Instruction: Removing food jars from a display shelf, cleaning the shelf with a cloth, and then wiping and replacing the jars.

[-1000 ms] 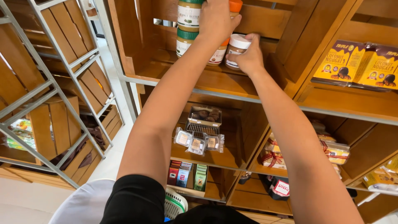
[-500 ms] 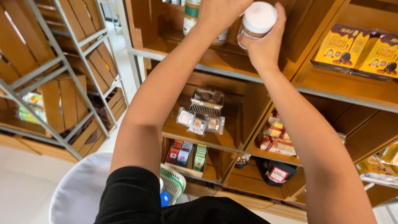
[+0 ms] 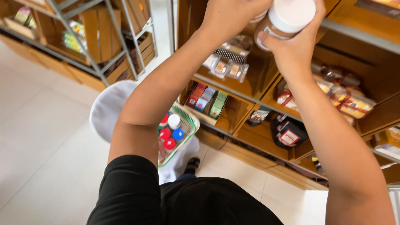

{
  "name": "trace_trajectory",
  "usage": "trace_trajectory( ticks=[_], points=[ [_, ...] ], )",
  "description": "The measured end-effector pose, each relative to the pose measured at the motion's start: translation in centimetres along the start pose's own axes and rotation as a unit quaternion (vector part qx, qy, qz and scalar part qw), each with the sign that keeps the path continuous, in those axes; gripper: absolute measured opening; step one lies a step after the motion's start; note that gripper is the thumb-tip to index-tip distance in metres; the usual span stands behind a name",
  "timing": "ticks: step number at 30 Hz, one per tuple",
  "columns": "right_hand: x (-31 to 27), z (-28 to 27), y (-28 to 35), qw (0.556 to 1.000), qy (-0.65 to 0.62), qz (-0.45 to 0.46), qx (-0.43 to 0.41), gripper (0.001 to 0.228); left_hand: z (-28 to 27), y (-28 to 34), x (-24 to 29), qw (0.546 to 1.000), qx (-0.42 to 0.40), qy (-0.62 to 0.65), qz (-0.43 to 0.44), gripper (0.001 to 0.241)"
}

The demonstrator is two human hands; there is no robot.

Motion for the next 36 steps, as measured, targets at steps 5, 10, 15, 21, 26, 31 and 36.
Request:
trace_trajectory(
  ticks=[5,10,15,21,26,31,36],
  points=[
    [-0.8,3.8,8.3,0.987,-0.086,0.125,-0.053,0.111,-2.8,7.9,-1.5,0.996,-0.047,-0.063,-0.051,0.054],
    [-1.1,9.3,17.7,0.956,-0.184,0.218,-0.065,0.096,-5.3,18.4,-7.6,0.974,-0.093,-0.007,-0.208,0.094],
    [-2.3,14.2,25.4,0.930,-0.231,0.276,-0.067,0.094,-8.3,28.5,-12.2,0.927,-0.087,-0.005,-0.365,0.092],
    [-3.2,20.4,32.4,0.897,-0.257,0.349,-0.089,0.090,-13.0,37.1,-15.3,0.875,-0.078,-0.028,-0.476,0.090],
    [-3.2,25.8,38.1,0.829,-0.123,0.532,-0.119,0.111,-17.5,43.4,-19.2,0.784,-0.058,-0.068,-0.614,0.092],
    [-4.4,32.0,42.7,0.790,-0.116,0.594,-0.095,0.108,-22.9,49.9,-24.4,0.749,-0.067,-0.094,-0.652,0.093],
    [-6.7,36.8,45.8,0.775,-0.081,0.623,-0.061,0.105,-26.5,53.0,-27.6,0.738,-0.091,-0.075,-0.665,0.095]
  ],
)
Point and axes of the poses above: each hand's wrist, its own y-axis away from the middle knuckle, its own z-axis out of the palm, x = y × z, the point moved 10 cm from there along -y, towards the middle knuckle, and after that the axes turned 11 degrees about -z, right-handed, at the moved point
